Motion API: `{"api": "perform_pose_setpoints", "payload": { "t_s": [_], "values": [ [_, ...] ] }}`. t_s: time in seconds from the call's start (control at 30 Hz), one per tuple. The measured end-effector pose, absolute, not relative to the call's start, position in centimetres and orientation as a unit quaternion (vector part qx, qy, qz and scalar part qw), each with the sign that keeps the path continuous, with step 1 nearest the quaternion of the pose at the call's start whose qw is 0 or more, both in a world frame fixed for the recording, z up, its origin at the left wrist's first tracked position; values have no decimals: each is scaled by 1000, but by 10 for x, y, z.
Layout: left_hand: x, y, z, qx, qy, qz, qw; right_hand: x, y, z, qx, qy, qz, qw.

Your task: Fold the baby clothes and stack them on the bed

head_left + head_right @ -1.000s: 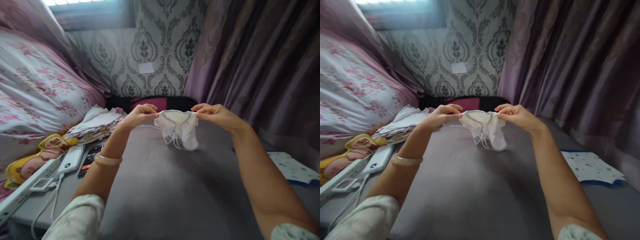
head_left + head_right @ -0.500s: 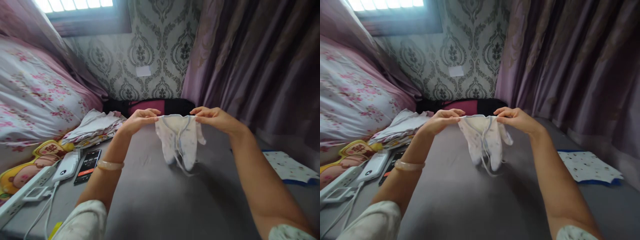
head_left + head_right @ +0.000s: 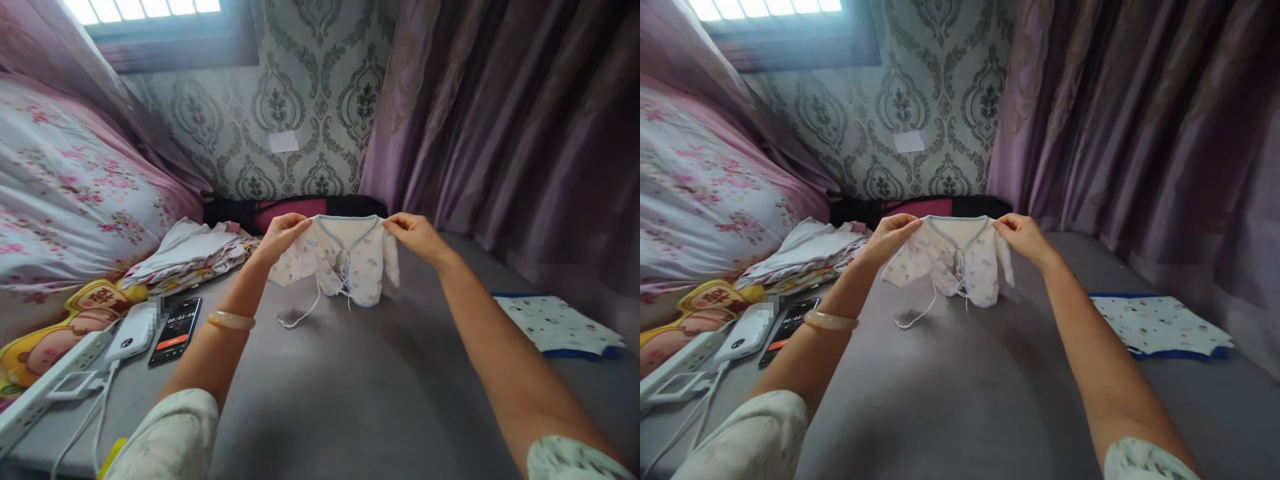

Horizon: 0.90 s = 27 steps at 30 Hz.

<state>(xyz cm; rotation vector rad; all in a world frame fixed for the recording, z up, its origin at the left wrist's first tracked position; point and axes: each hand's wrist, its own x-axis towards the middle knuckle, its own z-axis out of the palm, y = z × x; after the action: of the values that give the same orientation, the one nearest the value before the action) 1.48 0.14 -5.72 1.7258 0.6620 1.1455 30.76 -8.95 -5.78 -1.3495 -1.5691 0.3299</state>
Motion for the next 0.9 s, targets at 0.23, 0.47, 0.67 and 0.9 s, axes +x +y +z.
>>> {"api": "perform_pose_setpoints", "payload": {
  "t_s": [0.23, 0.47, 0.67, 0.9],
  "values": [
    [22, 8, -66, 691, 239, 522, 439, 303, -84, -61, -560, -632, 73, 531],
    [9, -16, -68, 744, 283, 538, 278, 291, -107, -62, -576, -635, 16, 514],
    [-31, -88, -23, 798, 278, 516, 139, 272, -176, -25, -592, -615, 113, 508],
    [-49, -87, -10, 796, 335, 440, 246, 285, -175, -31, -587, -623, 262, 447]
  ]
}}
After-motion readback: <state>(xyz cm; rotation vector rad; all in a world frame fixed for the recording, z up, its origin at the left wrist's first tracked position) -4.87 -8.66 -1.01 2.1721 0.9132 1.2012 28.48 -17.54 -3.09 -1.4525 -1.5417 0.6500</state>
